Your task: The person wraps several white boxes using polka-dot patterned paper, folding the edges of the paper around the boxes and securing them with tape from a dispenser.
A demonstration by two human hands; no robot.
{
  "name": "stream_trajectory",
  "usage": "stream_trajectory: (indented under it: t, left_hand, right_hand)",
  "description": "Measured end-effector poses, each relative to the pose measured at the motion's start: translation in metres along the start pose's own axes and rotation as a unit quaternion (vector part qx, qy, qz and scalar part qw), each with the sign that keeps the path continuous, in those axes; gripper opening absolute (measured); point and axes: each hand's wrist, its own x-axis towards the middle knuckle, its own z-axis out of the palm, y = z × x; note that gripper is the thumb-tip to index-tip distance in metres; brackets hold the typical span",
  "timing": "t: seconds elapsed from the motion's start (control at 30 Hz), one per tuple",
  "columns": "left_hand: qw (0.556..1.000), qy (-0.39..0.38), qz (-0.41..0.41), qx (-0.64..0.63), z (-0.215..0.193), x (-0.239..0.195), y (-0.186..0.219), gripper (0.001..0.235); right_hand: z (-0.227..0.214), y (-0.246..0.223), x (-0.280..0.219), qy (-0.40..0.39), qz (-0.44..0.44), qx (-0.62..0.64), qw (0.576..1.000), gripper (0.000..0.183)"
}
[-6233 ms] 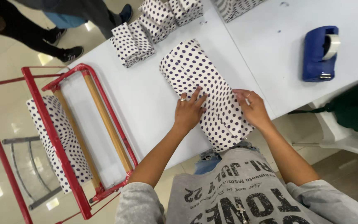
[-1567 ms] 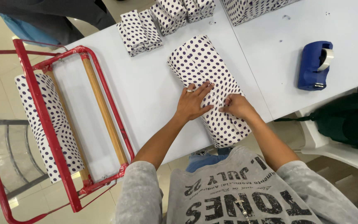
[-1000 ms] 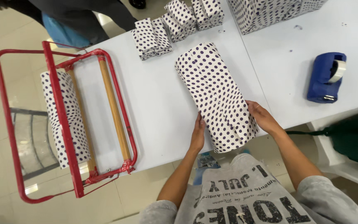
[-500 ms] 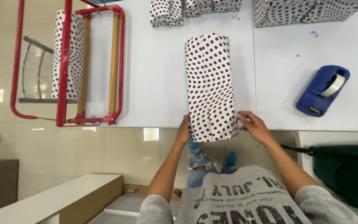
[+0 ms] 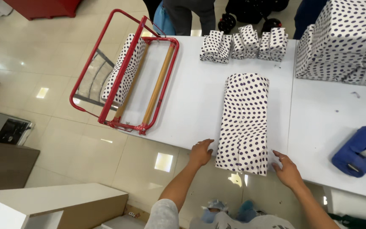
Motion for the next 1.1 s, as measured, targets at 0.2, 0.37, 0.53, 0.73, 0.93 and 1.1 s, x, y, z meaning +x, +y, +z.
stream_trajectory:
  t: [0.2,0.37,0.53,0.73,0.93,1.1]
  left_hand:
    - [0.986,0.079,0.111,0.099,0.023,0.037,-0.019,0.051]
    - [0.937,0.258,0.222,0.080,0.061,0.051,-0.037,0.031]
    - [0.891,0.337,0.285,0.104,0.094,0.072,-0.060,0.029]
    - [0.872,0.367,0.310,0.094,0.097,0.074,-0.064,0.023]
    - [0.845,0.386,0.361,0.076,0.112,0.079,-0.077,0.030]
    - [0.798,0.429,0.417,0.078,0.112,0.083,-0.086,0.038]
  right_hand:
    - [0.059,0.110,0.066,0.076,-0.108,-0.254,0.958,0.059]
    - [0.073,0.132,0.066,0.180,-0.153,-0.195,0.952,0.037]
    - [0.092,0.163,0.075,0.255,-0.212,-0.213,0.919,0.034]
    - [0.098,0.168,0.082,0.321,-0.254,-0.234,0.882,0.034]
    - [0.082,0.190,0.098,0.290,-0.325,-0.250,0.865,0.029]
    - [0.045,0.180,0.116,0.292,-0.395,-0.444,0.749,0.042]
